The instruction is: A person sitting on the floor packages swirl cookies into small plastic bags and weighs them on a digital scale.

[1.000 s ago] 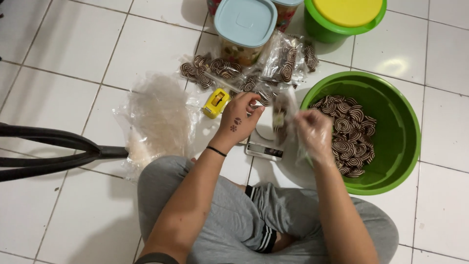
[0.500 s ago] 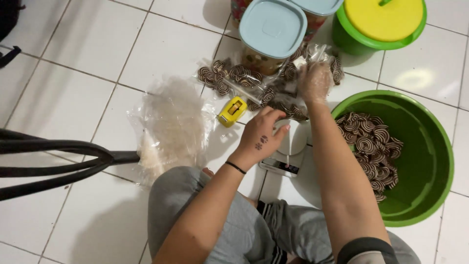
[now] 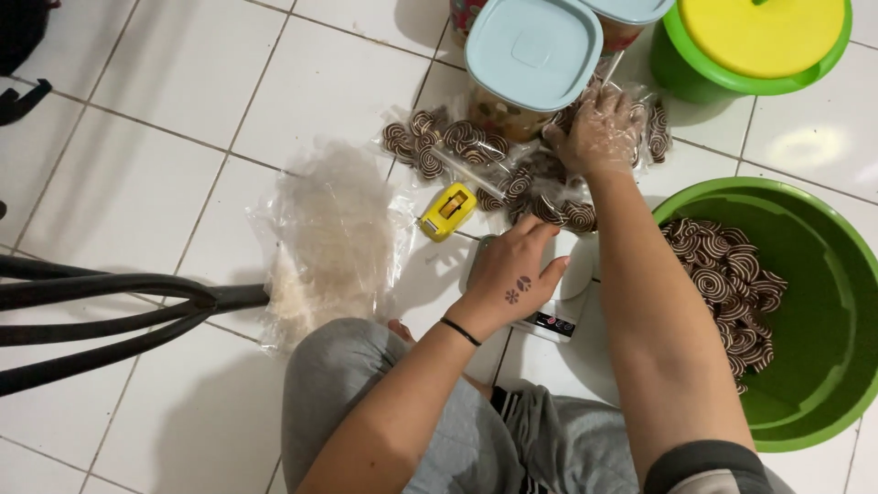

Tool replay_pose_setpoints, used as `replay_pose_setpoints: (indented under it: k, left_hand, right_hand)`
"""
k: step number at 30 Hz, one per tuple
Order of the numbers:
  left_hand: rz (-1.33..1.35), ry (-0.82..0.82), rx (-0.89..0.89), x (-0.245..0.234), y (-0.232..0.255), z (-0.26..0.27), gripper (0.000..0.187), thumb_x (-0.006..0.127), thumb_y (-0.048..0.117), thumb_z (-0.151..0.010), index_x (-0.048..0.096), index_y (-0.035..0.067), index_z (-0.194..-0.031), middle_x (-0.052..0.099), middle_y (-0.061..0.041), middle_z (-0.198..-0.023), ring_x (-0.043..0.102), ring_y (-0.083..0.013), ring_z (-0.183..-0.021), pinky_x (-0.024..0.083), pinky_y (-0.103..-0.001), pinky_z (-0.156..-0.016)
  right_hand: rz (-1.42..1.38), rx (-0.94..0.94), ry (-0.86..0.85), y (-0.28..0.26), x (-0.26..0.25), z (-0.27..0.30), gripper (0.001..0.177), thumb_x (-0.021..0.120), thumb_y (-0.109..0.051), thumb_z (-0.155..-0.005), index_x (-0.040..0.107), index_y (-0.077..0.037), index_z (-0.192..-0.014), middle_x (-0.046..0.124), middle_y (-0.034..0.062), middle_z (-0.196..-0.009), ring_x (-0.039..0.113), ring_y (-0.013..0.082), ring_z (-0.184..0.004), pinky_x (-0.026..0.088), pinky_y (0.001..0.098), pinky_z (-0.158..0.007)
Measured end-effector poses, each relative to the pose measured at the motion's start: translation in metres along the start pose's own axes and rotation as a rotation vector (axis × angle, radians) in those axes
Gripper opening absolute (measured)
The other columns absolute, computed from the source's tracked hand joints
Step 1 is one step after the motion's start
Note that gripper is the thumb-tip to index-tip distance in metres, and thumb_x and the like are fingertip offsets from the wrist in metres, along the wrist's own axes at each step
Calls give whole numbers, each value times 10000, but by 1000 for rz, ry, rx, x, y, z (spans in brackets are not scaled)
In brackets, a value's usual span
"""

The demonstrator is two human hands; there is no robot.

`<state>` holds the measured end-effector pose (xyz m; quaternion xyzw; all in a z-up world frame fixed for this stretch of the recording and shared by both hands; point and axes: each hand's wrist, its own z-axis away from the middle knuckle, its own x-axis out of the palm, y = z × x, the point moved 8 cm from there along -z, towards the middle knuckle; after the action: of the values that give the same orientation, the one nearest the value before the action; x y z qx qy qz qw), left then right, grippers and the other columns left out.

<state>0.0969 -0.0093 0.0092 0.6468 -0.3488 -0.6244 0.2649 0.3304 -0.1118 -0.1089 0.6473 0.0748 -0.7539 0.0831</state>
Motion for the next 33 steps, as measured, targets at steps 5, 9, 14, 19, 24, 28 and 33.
replay_pose_setpoints:
  k: [5,9,14,19,24,28,33]
  left_hand:
    - [-10,-28,-13,0,0,-2,337,633,225,-885,651,26,-1156,654,-130,-1098,681,-337,-821,533,-433,-742]
    - [-32,-1,4,-4,2,0,297,642,224,-876,652,33,-1103,657,-123,-1059,667,-351,-779,520,-445,-715]
    - [13,-29,25,-14,3,0,346,612,224,-919,647,-29,-1152,648,-171,-1063,689,-384,-862,567,-458,-717]
    - [56,-83,35,-19,9,1,398,596,221,-956,643,-99,-1188,648,-237,-1085,705,-438,-959,606,-486,-747]
    - [37,-83,33,-22,12,1,389,602,202,-958,642,-110,-1187,652,-247,-1079,708,-422,-971,610,-466,-755]
    - [27,-80,45,-24,13,0,382,605,204,-955,655,-109,-1169,658,-241,-1055,708,-416,-961,607,-458,-759]
    - [2,-98,45,-22,13,0,390,593,214,-957,660,-106,-1169,666,-239,-1057,713,-402,-959,602,-456,-762]
  right_hand:
    - [-109,13,52,-11,-39,30,1063,627,-625,-958,25,-36,-1606,95,282,-1665,143,460,-1537,115,618,-1210]
    - [-152,-14,157,3,-35,29,899,548,-637,-1010,290,25,-1561,286,387,-1536,318,540,-1413,258,655,-1128]
    - [-136,-36,260,13,-38,28,830,585,-623,-1016,426,61,-1459,482,333,-1375,554,487,-1204,473,599,-974]
    - [-160,-142,312,13,-40,42,797,518,-666,-1039,548,75,-1329,528,347,-1379,623,533,-1148,515,654,-885]
    - [52,-119,194,22,-18,31,682,488,-655,-1020,675,-20,-1185,601,239,-1332,537,419,-1270,474,538,-973]
    - [16,-73,294,44,3,6,302,701,-337,-899,783,-126,-1098,696,117,-1138,650,363,-1084,565,476,-882]
    - [-509,415,375,102,36,-26,298,803,-270,-744,770,-270,-1040,759,73,-927,721,320,-987,603,478,-819]
